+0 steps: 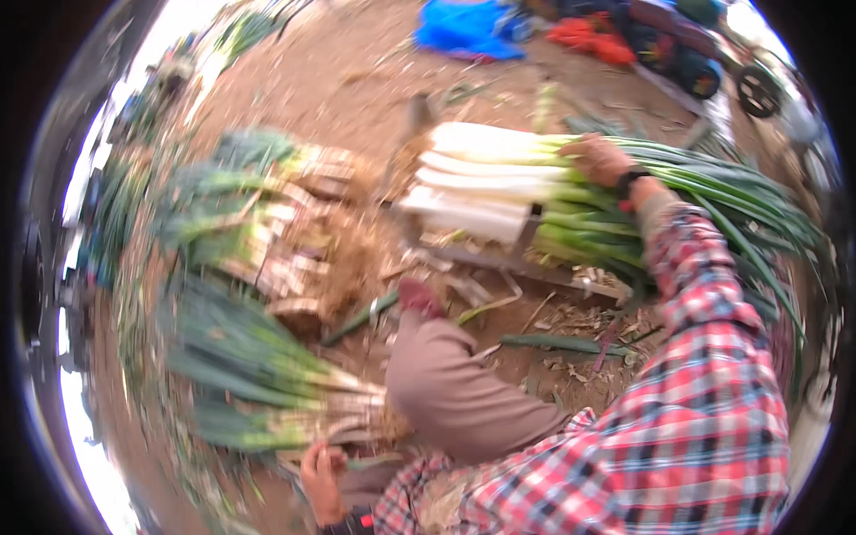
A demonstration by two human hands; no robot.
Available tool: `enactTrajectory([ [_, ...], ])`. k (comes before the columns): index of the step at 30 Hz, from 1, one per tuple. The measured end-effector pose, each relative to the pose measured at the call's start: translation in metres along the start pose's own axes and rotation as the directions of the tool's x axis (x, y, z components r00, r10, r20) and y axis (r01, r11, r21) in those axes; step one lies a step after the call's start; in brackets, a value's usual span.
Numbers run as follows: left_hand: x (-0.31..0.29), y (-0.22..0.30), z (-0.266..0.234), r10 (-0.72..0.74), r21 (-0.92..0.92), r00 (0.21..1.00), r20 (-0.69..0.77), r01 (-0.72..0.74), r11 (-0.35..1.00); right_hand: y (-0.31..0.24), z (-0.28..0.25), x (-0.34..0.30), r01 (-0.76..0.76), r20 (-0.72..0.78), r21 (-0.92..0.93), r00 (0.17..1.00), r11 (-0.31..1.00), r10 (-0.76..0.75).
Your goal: Cleaning, trimming, and bundling green onions using a knife and ties.
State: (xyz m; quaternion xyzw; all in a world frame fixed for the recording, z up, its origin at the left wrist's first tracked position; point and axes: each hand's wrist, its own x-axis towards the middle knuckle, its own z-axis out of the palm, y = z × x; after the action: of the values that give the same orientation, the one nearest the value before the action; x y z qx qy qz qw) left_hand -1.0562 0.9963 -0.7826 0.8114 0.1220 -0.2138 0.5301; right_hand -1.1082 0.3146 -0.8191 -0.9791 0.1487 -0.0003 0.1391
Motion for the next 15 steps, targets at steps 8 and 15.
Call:
enactTrajectory([
  [8, -0.014, -0.038, 0.031, 0.234, 0.348, 0.894, 0.382, -0.374, 0.860, 0.002, -0.002, 0.027, 0.112, 0.146, -0.067, 0.984, 0.991, -0.102],
  [15, -0.009, -0.033, -0.044, 0.237, 0.172, 0.928, 0.286, -0.293, 0.940, -0.203, -0.124, 0.044, 0.335, -0.055, 0.423, 0.937, 0.842, -0.345],
])
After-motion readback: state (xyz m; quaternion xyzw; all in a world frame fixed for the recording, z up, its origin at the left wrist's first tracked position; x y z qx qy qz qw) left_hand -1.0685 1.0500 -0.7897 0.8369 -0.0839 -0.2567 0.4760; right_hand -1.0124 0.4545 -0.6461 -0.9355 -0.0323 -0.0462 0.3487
